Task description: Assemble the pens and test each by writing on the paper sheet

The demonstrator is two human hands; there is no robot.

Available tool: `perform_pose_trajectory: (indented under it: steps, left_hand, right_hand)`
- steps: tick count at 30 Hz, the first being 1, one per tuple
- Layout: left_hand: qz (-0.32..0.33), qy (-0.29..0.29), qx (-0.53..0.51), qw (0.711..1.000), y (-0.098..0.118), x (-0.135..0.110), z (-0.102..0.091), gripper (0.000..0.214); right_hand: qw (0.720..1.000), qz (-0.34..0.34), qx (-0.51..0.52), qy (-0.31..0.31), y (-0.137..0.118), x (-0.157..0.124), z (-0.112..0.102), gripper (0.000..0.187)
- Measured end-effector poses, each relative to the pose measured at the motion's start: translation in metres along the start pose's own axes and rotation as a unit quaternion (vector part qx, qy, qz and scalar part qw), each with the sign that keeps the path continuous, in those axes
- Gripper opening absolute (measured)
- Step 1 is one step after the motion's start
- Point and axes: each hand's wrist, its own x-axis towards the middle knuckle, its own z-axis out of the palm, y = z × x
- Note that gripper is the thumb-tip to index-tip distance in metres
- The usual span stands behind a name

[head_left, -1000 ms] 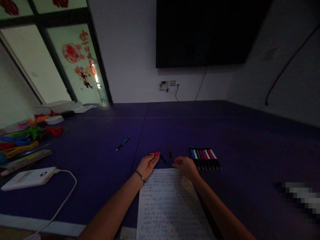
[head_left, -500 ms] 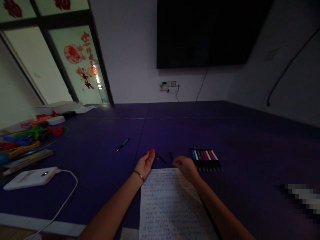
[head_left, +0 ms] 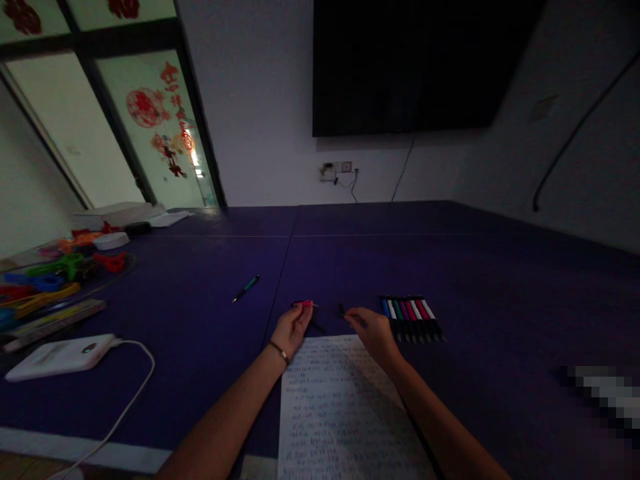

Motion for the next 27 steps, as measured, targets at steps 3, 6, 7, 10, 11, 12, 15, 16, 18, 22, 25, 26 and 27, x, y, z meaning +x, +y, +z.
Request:
perform_pose_trajectory:
  steps: [3, 6, 7, 10, 11, 12, 15, 16, 18, 22, 25, 26, 27]
  left_hand:
    - [0.012, -0.013, 0.014, 1.0, -0.001, 0.0, 0.0, 0.018]
    - [0.019, -0.034, 0.022, 0.999, -0.001, 0.0, 0.0, 0.017]
    - [0.021, -0.039, 0.024, 0.999, -0.001, 0.0, 0.0, 0.016]
    - [0.028, -0.05, 0.034, 0.998, -0.001, -0.001, 0.0, 0.013]
    - [0.03, -0.055, 0.039, 0.997, -0.001, -0.001, -0.001, 0.012]
    - [0.033, -0.06, 0.045, 0.997, -0.002, -0.002, -0.001, 0.011]
    - [0.035, -0.076, 0.065, 0.994, -0.005, -0.002, -0.003, 0.01]
    - [0.033, -0.082, 0.072, 0.994, -0.007, -0.003, -0.004, 0.01]
    - [0.026, -0.096, 0.085, 0.991, -0.011, -0.003, -0.005, 0.011]
    - [0.011, -0.123, 0.121, 0.985, -0.016, -0.004, -0.007, 0.013]
    - [-0.007, -0.148, 0.146, 0.978, -0.016, -0.005, -0.007, 0.016]
    - [-0.013, -0.155, 0.151, 0.976, -0.016, -0.006, -0.007, 0.017]
    - [-0.018, -0.16, 0.153, 0.975, -0.016, -0.007, -0.007, 0.018]
  right_hand:
    - [1.0, -0.002, -0.002, 0.001, 0.001, 0.0, 0.001, 0.015]
    - [1.0, -0.008, -0.006, 0.005, 0.001, 0.0, 0.001, 0.016]
    - [1.0, -0.01, -0.009, 0.007, 0.0, 0.0, 0.001, 0.016]
    - [1.0, -0.016, -0.021, 0.005, -0.001, 0.0, 0.0, 0.017]
    - [0.999, -0.019, -0.026, 0.002, -0.001, 0.0, 0.0, 0.017]
    - [0.999, -0.022, -0.03, -0.001, -0.001, 0.0, 0.0, 0.018]
    - [0.999, -0.03, -0.04, -0.014, -0.002, -0.001, 0.0, 0.018]
    - [0.998, -0.03, -0.042, -0.02, -0.002, -0.001, 0.001, 0.018]
    - [0.998, -0.025, -0.047, -0.032, -0.002, -0.003, 0.003, 0.018]
    - [0.997, -0.021, -0.064, -0.047, -0.002, -0.005, 0.006, 0.017]
    - [0.996, -0.018, -0.078, -0.049, -0.001, -0.006, 0.008, 0.016]
    - [0.995, -0.018, -0.08, -0.048, 0.0, -0.006, 0.009, 0.015]
    - [0.995, -0.019, -0.082, -0.047, 0.001, -0.006, 0.01, 0.015]
